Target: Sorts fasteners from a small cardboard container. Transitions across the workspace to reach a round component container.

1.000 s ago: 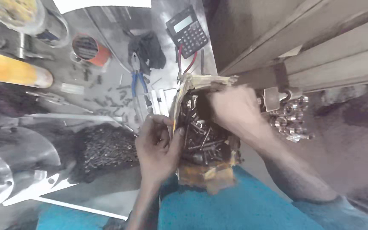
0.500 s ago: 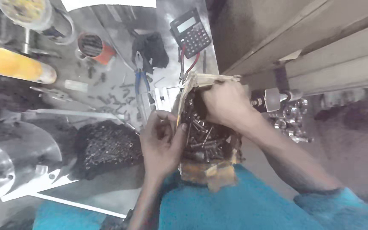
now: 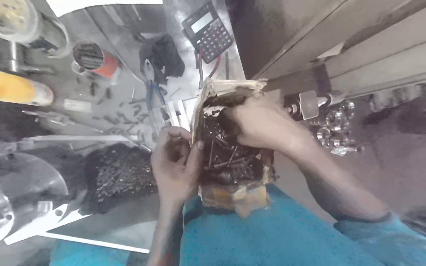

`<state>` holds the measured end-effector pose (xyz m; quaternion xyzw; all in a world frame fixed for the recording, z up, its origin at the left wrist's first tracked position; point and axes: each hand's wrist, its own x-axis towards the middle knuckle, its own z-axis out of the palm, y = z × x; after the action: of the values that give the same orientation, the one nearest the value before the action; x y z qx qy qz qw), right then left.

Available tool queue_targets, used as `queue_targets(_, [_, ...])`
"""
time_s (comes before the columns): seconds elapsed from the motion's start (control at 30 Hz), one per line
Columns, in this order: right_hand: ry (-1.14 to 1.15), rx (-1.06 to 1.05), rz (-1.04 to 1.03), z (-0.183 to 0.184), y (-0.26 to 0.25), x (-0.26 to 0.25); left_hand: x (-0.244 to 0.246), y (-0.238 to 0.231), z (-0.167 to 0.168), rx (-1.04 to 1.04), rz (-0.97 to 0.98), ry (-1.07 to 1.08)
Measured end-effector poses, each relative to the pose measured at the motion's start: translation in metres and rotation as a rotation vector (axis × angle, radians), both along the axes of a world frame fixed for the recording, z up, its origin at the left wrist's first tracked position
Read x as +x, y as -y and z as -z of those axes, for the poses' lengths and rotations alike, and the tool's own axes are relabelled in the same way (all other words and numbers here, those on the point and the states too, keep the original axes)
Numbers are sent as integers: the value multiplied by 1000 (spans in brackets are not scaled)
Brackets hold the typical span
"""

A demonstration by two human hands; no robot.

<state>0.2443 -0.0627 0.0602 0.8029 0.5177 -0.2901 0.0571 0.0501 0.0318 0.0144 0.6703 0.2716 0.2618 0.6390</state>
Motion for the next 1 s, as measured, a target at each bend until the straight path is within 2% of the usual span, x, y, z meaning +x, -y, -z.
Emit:
queue_targets(0.1, [-13, -5, -19, -14, 17, 7, 2, -1, 1, -17, 1, 20])
queue_targets(0.2, [-6, 180, 49, -6, 14, 6, 3, -1, 2, 13, 13, -15])
queue_targets(0.23, [-24, 173, 59, -2, 8, 4, 3, -1, 2, 24, 20, -17])
queue_targets(0.37, [-83, -86, -12, 7, -5, -10, 0, -3, 2, 37, 29, -22])
queue_targets(0.47, [-19, -166, -29, -10, 10, -12, 1, -2, 3, 4, 13, 8])
queue_targets(0.63, [45, -43, -32, -30, 36, -1, 2, 0, 3, -12, 7, -3])
queue_targets(0.77, [76, 302, 7, -6, 26, 5, 2, 0, 3, -14, 1, -13])
queue_targets(1.0, [186, 137, 30, 24, -26, -22, 0, -1, 3, 0, 8, -5])
